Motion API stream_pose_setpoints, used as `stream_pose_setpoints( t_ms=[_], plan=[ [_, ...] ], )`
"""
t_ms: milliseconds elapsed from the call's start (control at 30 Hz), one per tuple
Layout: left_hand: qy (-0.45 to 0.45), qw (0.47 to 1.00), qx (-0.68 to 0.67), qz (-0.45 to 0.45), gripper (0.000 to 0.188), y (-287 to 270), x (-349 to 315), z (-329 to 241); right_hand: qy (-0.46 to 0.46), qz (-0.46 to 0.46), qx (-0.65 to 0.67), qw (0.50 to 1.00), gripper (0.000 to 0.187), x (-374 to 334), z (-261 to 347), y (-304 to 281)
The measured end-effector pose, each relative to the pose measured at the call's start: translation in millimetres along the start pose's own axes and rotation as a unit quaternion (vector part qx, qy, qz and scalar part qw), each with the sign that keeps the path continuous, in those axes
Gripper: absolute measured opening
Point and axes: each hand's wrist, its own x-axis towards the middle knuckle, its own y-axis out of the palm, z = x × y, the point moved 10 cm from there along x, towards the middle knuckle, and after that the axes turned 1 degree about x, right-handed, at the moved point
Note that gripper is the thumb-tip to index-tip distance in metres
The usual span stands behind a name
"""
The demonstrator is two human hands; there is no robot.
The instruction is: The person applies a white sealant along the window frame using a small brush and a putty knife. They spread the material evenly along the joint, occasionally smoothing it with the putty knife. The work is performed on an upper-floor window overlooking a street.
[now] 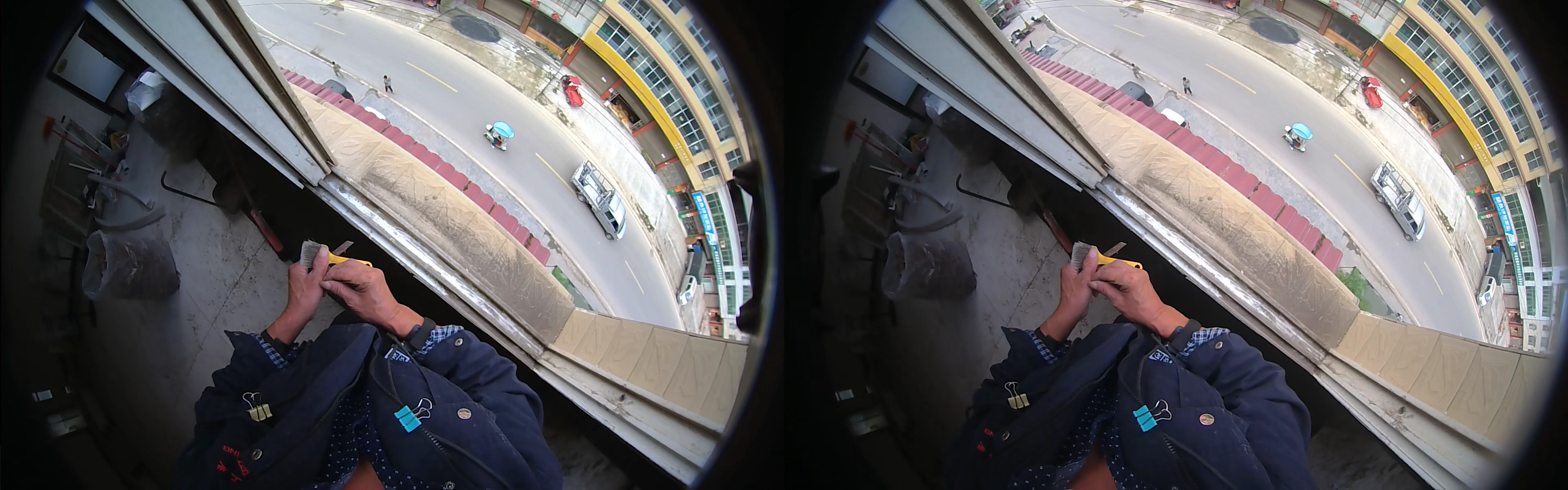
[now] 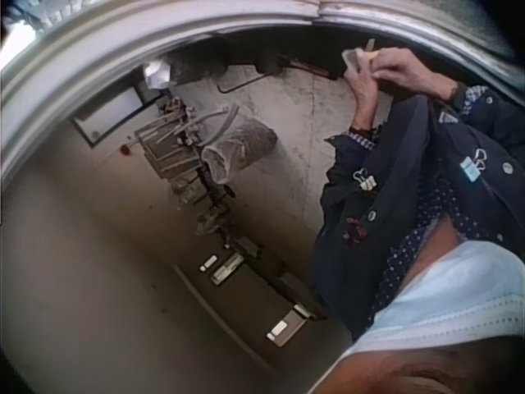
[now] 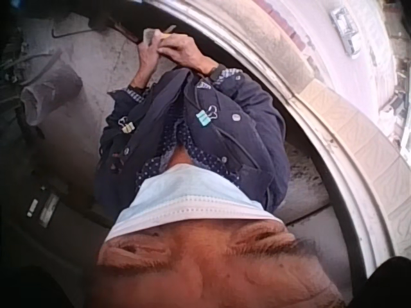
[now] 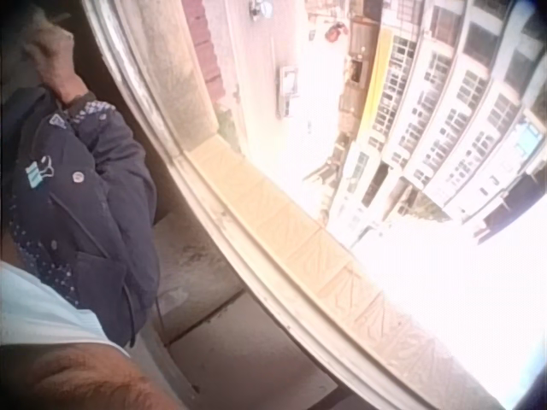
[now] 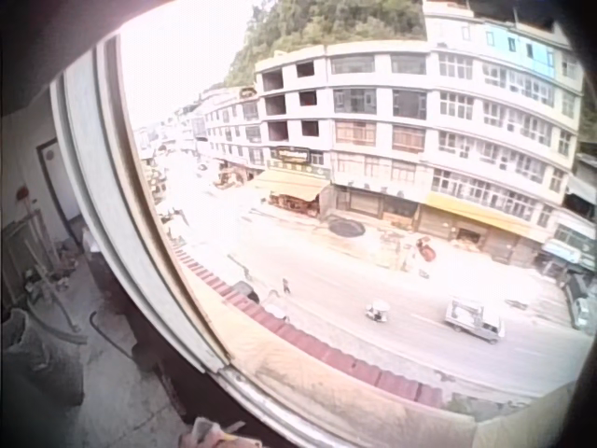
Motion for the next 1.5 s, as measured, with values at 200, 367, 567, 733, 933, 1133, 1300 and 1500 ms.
stream_pose_setpoints(
  t_ms=[200, 367, 567, 733, 933, 1133, 1300, 1500],
  plan=[
    [-0.032, 0.998, -0.058, 0.015, 0.046, 1.3, -3.3, 2.6, -0.028, -0.004, 0.05, 0.998, 0.012, 3.0, 11.6, -0.8],
    [-0.009, 0.994, -0.107, -0.023, 0.043, 1.7, -0.6, 2.4, -0.038, -0.001, 0.066, 0.997, 0.011, 4.2, 8.5, 0.3],
    [-0.044, 0.998, -0.028, -0.028, 0.043, -7.7, -0.3, 12.1, 0.007, -0.005, 0.039, 0.999, 0.015, -0.4, -3.2, 1.0],
    [0.066, 0.994, 0.056, -0.071, 0.048, -11.5, -0.4, -9.0, 0.078, -0.014, 0.076, 0.994, 0.018, -4.6, -11.7, 2.8],
    [0.086, 0.966, 0.211, -0.122, 0.049, -24.5, 1.2, -16.2, 0.25, -0.011, 0.148, 0.957, 0.023, -21.8, -33.2, -3.1],
    [0.126, 0.936, 0.297, -0.14, 0.043, -33.2, 6.3, -21.0, 0.33, -0.023, 0.142, 0.933, 0.025, -36.0, -41.4, -29.8],
    [0.183, 0.924, 0.312, -0.125, 0.039, -30.0, 7.9, -29.3, 0.359, 0.067, -0.001, 0.931, 0.027, -41.4, -50.9, -37.7],
    [0.154, 0.929, 0.29, -0.17, 0.045, -44.1, 12.2, -22.9, 0.308, 0.105, -0.061, 0.944, 0.027, -31.0, -48.8, -39.4]
  ],
)
